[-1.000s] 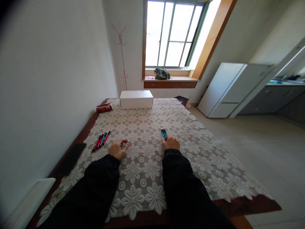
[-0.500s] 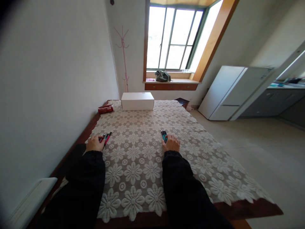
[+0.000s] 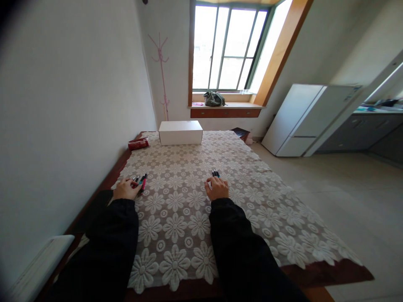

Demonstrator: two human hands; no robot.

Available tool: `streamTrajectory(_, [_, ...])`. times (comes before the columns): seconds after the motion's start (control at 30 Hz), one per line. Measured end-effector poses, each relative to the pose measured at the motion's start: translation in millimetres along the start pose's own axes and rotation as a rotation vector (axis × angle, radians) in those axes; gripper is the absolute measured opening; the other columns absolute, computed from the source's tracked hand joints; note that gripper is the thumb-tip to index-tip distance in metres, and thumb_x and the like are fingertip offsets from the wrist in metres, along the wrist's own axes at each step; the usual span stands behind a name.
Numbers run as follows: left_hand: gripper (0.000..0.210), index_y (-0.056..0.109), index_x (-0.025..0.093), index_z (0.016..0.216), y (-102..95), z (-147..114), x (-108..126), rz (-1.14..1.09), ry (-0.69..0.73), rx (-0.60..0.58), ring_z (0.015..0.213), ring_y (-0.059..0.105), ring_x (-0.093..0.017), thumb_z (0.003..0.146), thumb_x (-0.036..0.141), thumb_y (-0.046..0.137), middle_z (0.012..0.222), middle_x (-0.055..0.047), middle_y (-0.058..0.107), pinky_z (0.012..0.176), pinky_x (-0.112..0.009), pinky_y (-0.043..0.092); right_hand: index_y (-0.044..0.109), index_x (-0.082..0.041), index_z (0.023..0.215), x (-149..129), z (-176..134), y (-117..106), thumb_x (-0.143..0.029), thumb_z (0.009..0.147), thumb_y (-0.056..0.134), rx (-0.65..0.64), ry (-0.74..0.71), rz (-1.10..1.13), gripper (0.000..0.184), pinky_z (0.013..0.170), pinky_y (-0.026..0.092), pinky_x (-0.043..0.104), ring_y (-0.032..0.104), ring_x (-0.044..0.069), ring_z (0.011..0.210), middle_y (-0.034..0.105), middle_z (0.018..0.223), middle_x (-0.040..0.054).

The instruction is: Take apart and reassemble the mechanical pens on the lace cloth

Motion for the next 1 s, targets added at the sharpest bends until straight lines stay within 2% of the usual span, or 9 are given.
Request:
streamTrajectory(0.17, [0.024, 0.071, 0.02, 0.071, -8.0, 0.4, -2.7, -0.13, -0.012, 0.137, 0.101, 0.059, -0.028, 0.074, 0.044, 0.065, 0.114, -0.006, 0.067, 0.086, -0.038, 0.047, 0.064, -0.021, 0.079, -11.7, -3.1, 6.3, -0.034, 0.089, 0.053, -0.024, -0.078, 0.04, 0.02, 0.075, 0.029, 0.03, 0.052, 0.018, 0.079, 0.06, 0.071, 0.0014])
streamTrajectory(0.33, [0.026, 0.071, 0.019, 0.07, -23.1, 1.1, -2.1, -0.297, 0.028, 0.297, 0.098, 0.064, -0.026, 0.076, 0.043, 0.062, 0.107, -0.006, 0.071, 0.091, -0.039, 0.048, 0.063, -0.021, 0.075, -19.8, -3.6, 2.4, -0.033, 0.09, 0.053, 0.0, -0.118, 0.079, 0.021, 0.076, 0.03, 0.03, 0.051, 0.017, 0.077, 0.059, 0.07, 0.0007])
streamTrajectory(0.47, [0.031, 0.072, 0.019, 0.074, -33.0, -1.7, 13.7, -0.475, 0.105, 0.313, 0.096, 0.065, -0.025, 0.08, 0.046, 0.057, 0.098, -0.008, 0.073, 0.094, -0.04, 0.049, 0.062, -0.021, 0.073, -29.1, -3.7, -1.2, -0.033, 0.09, 0.052, 0.004, -0.153, 0.157, 0.022, 0.077, 0.032, 0.029, 0.052, 0.016, 0.075, 0.059, 0.068, 0.0009])
streamTrajectory(0.53, [0.033, 0.073, 0.019, 0.076, -31.2, -5.8, 30.1, -0.561, 0.146, 0.237, 0.098, 0.065, -0.024, 0.081, 0.048, 0.057, 0.097, -0.007, 0.073, 0.094, -0.039, 0.049, 0.062, -0.02, 0.073, -37.1, -4.3, -0.7, -0.033, 0.09, 0.051, -0.03, -0.178, 0.221, 0.023, 0.078, 0.034, 0.029, 0.053, 0.016, 0.075, 0.06, 0.07, 0.0015])
streamTrajectory(0.6, [0.033, 0.074, 0.021, 0.079, -22.3, -13.7, 51.4, -0.629, 0.182, 0.103, 0.1, 0.064, -0.023, 0.079, 0.05, 0.059, 0.1, -0.005, 0.073, 0.09, -0.036, 0.05, 0.06, -0.02, 0.072, -45.7, -5.4, 1.3, -0.033, 0.091, 0.05, -0.086, -0.188, 0.288, 0.026, 0.077, 0.036, 0.028, 0.053, 0.015, 0.074, 0.06, 0.07, 0.0018])
streamTrajectory(0.7, [0.037, 0.075, 0.018, 0.082, 4.5, -34.7, 82.5, -0.774, 0.161, -0.174, 0.08, 0.066, -0.019, 0.077, 0.052, 0.062, 0.094, -0.007, 0.074, 0.067, -0.028, 0.052, 0.057, -0.02, 0.067, -63.2, -10.3, 8.1, -0.037, 0.092, 0.048, -0.219, -0.204, 0.393, 0.032, 0.072, 0.039, 0.027, 0.052, 0.014, 0.069, 0.057, 0.067, 0.0016])
streamTrajectory(0.77, [0.041, 0.075, 0.016, 0.084, 21.0, -53.6, 103.5, -0.874, 0.172, -0.33, 0.069, 0.064, -0.016, 0.074, 0.054, 0.065, 0.089, -0.007, 0.074, 0.057, -0.024, 0.05, 0.058, -0.02, 0.068, -78.4, -17.0, 14.5, -0.04, 0.092, 0.049, -0.327, -0.22, 0.479, 0.033, 0.068, 0.041, 0.026, 0.051, 0.014, 0.066, 0.057, 0.067, 0.0008])
streamTrajectory(0.9, [0.047, 0.073, 0.014, 0.086, 47.1, -88.5, 131.7, -1.032, 0.168, -0.575, 0.055, 0.06, -0.013, 0.071, 0.058, 0.067, 0.07, -0.006, 0.071, 0.049, -0.023, 0.047, 0.062, -0.021, 0.097, -111.0, -35.7, 27.4, -0.039, 0.089, 0.056, -0.497, -0.235, 0.69, 0.021, 0.069, 0.044, 0.027, 0.056, 0.013, 0.071, 0.064, 0.081, 0.0012])
streamTrajectory(1.0, [0.049, 0.071, 0.012, 0.082, 60.7, -105.8, 139.8, -1.079, 0.138, -0.714, 0.053, 0.062, -0.015, 0.068, 0.059, 0.07, 0.062, -0.005, 0.068, 0.052, -0.025, 0.05, 0.057, -0.02, 0.096, -119.0, -45.1, 37.5, -0.035, 0.087, 0.058, -0.536, -0.12, 0.819, 0.018, 0.062, 0.044, 0.024, 0.059, 0.013, 0.07, 0.064, 0.08, 0.0007])
Point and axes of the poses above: each hand's wrist, its own z-axis towards the middle knuckle, its own y-axis out of the palm, x = y × z, the point moved 9 cm from there along z, towards the middle knuckle
